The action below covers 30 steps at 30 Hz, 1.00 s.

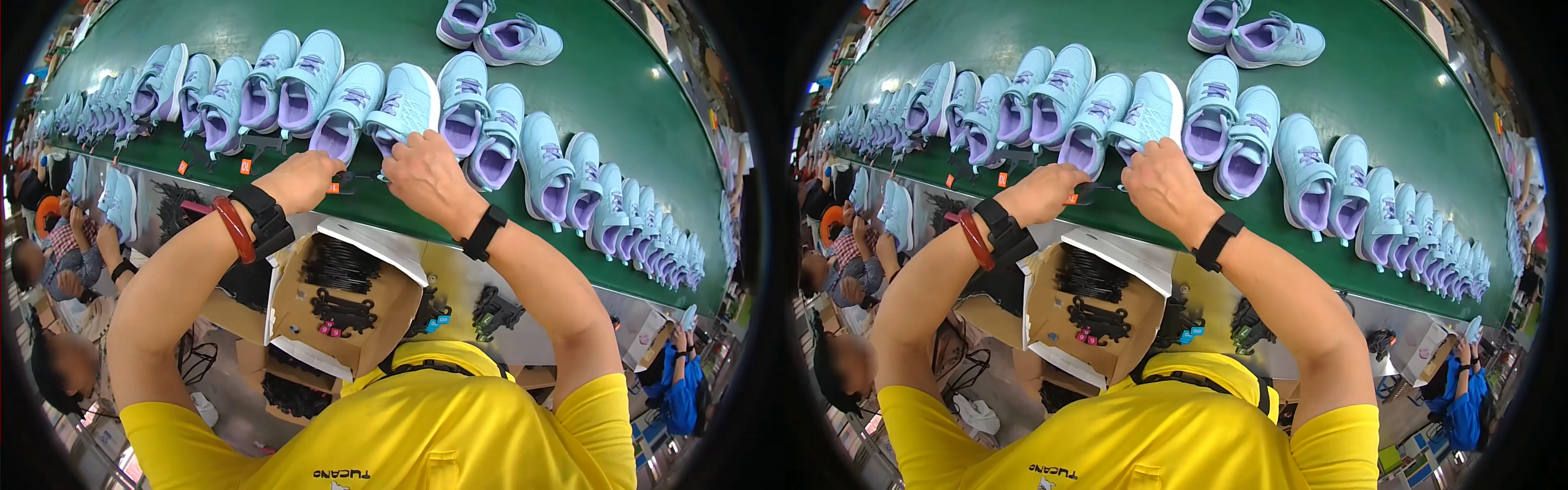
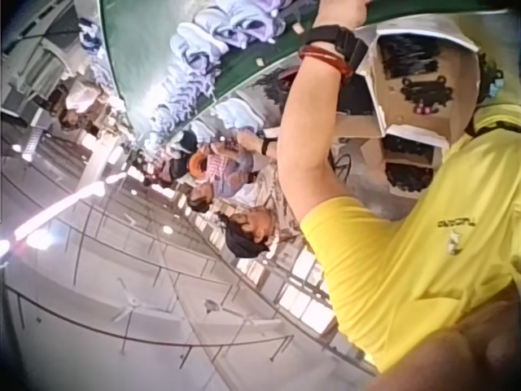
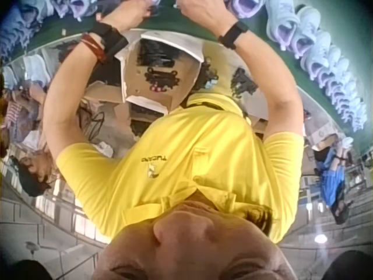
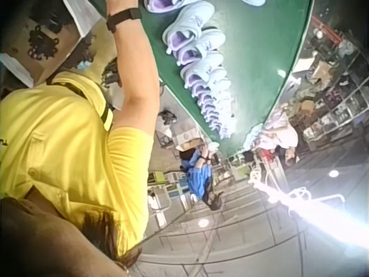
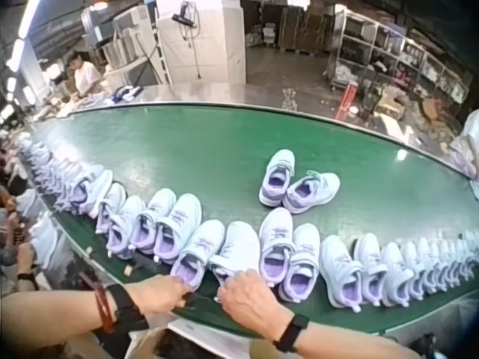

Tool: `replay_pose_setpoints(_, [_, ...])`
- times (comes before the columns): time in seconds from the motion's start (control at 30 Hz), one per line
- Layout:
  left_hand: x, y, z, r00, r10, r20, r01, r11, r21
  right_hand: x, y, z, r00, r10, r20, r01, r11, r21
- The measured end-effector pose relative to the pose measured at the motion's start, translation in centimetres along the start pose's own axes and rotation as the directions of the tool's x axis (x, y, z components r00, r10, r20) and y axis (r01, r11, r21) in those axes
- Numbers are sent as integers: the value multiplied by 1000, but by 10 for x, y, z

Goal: The person attaches black plastic tags to pairs of light blue and purple sneakers on a green conveyor belt. They pick up each tag, clip it onto the shoe's tongue or upper, and then move the pair forward along the belt. The process is repeated for multiple pairs in sequence.

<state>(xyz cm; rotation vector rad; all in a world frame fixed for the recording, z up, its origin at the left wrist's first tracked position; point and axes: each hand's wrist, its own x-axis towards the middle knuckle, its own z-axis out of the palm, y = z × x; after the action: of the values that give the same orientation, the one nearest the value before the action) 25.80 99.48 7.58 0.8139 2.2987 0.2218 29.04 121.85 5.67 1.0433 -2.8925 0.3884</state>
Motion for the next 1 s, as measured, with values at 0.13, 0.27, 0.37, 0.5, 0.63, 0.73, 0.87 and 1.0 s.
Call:
replay_pose_setpoints(0.13, [0,1,4,999,-21,-38,20,999,-28,-3,1,-4,1000,-20,-8,19,1000,-17])
replay_pose_setpoints(0.27, [3,9,1,999,-43,-5,43,998,-42,-11,5,-4,1000,-7,-17,7,1000,-2])
replay_pose_setpoints(0.37, [2,8,5,998,-20,-56,19,1000,-16,-10,3,-2,999,24,-47,-23,1000,5])
replay_pose_setpoints(0.5, [3,10,2,998,-56,-2,56,998,-23,-9,4,-3,999,26,-43,-26,1000,-2])
replay_pose_setpoints(0.63, [1,16,3,995,-97,21,97,995,-31,-5,1,0,1000,-5,12,5,998,-56])
replay_pose_setpoints(0.73, [-5,22,-8,998,-56,21,58,995,-78,-5,2,5,999,29,19,-28,999,-46])
replay_pose_setpoints(0.87, [-15,17,-1,988,68,-136,-95,975,-203,-15,14,17,963,143,-228,-80,961,263])
replay_pose_setpoints(1.0, [-3,41,-18,996,88,0,-88,993,76,-57,13,-25,911,144,-387,-33,960,278])
